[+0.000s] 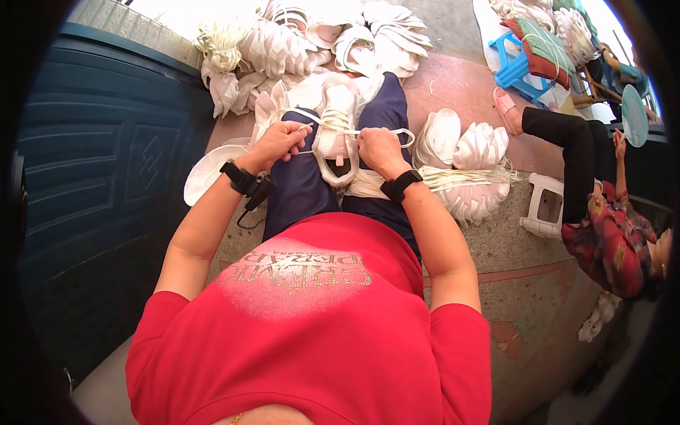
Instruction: Tying or lacing white shoe upper components to prepare them for assembly.
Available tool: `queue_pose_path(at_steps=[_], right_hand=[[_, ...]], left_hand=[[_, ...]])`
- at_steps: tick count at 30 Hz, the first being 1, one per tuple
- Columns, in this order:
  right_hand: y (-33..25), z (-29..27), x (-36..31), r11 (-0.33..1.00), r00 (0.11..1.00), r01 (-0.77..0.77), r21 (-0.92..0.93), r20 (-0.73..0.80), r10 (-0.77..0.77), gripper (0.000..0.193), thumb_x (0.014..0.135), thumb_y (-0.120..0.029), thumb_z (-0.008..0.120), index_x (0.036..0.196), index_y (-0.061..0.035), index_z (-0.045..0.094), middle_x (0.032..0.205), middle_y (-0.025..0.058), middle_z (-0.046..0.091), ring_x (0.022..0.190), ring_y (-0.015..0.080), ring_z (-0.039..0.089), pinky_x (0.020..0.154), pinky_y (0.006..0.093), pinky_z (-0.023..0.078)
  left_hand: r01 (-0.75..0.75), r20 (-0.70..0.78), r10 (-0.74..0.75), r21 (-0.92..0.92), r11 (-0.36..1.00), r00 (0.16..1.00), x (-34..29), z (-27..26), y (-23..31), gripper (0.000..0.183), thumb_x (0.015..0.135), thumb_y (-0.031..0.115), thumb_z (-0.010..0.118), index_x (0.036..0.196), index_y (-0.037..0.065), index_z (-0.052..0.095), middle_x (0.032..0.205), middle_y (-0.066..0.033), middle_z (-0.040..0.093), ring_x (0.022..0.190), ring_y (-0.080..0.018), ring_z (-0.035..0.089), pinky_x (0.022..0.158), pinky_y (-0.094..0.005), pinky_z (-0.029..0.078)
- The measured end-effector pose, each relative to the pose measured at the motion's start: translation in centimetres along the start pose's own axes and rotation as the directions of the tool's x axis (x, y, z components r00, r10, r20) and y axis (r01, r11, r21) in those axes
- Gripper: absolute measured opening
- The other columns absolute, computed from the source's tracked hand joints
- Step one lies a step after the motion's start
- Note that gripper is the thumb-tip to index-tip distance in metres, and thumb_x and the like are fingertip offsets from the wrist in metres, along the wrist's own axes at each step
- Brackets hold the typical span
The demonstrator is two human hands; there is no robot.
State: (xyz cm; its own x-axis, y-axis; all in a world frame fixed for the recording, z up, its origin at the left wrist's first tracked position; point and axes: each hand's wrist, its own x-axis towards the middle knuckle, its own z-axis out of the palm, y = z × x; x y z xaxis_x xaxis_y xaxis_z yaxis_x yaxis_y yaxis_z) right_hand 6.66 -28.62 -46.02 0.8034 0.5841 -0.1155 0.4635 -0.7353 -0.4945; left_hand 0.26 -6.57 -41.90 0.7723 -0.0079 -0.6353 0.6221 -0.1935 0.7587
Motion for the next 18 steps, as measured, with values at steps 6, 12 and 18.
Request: queue_pose_path(at_steps=[6, 12, 18], right_hand=[[-0.1, 0.7, 0.9, 0.986, 0.994, 0.095, -0.138, -0.049, -0.103, 0.017, 0.073, -0.016, 0.049, 0.068, -0.0045, 0.062, 0.068, 0.0155, 0.060, 0.067, 0.0323, 0.059, 0.060, 0.0433, 0.045], [-1.9, -0.1, 1.4, 0.932, 0.990, 0.134, -0.335, 0.082, -0.113, 0.011, 0.069, -0.011, 0.052, 0.065, -0.0078, 0.061, 0.069, 0.0080, 0.061, 0.073, 0.0230, 0.058, 0.066, 0.0384, 0.039], [-2.0, 0.0, 2.0, 0.836, 0.933, 0.359, -0.414, 0.124, -0.339, 0.008, 0.069, -0.009, 0.051, 0.067, -0.0100, 0.058, 0.068, 0.0043, 0.057, 0.074, 0.0195, 0.054, 0.067, 0.0347, 0.034]], left_hand=[[-0.151, -0.175, 0.159, 0.059, 0.987, 0.972, -0.1, 0.6, -1.1, 0.021, 0.085, 0.018, 0.050, 0.093, 0.001, 0.057, 0.058, -0.0011, 0.051, 0.040, -0.0064, 0.043, 0.037, -0.0203, 0.035], [-0.193, -0.278, 0.227, 0.144, 0.971, 0.933, -0.6, 0.7, -1.3, 0.020, 0.082, 0.017, 0.052, 0.092, 0.000, 0.059, 0.058, -0.0055, 0.057, 0.042, -0.0097, 0.050, 0.039, -0.0225, 0.040], [-0.176, -0.325, 0.260, 0.265, 0.948, 0.909, 0.7, 1.2, -2.0, 0.021, 0.080, 0.016, 0.054, 0.090, 0.000, 0.061, 0.059, -0.0075, 0.059, 0.044, -0.0092, 0.053, 0.037, -0.0225, 0.040]])
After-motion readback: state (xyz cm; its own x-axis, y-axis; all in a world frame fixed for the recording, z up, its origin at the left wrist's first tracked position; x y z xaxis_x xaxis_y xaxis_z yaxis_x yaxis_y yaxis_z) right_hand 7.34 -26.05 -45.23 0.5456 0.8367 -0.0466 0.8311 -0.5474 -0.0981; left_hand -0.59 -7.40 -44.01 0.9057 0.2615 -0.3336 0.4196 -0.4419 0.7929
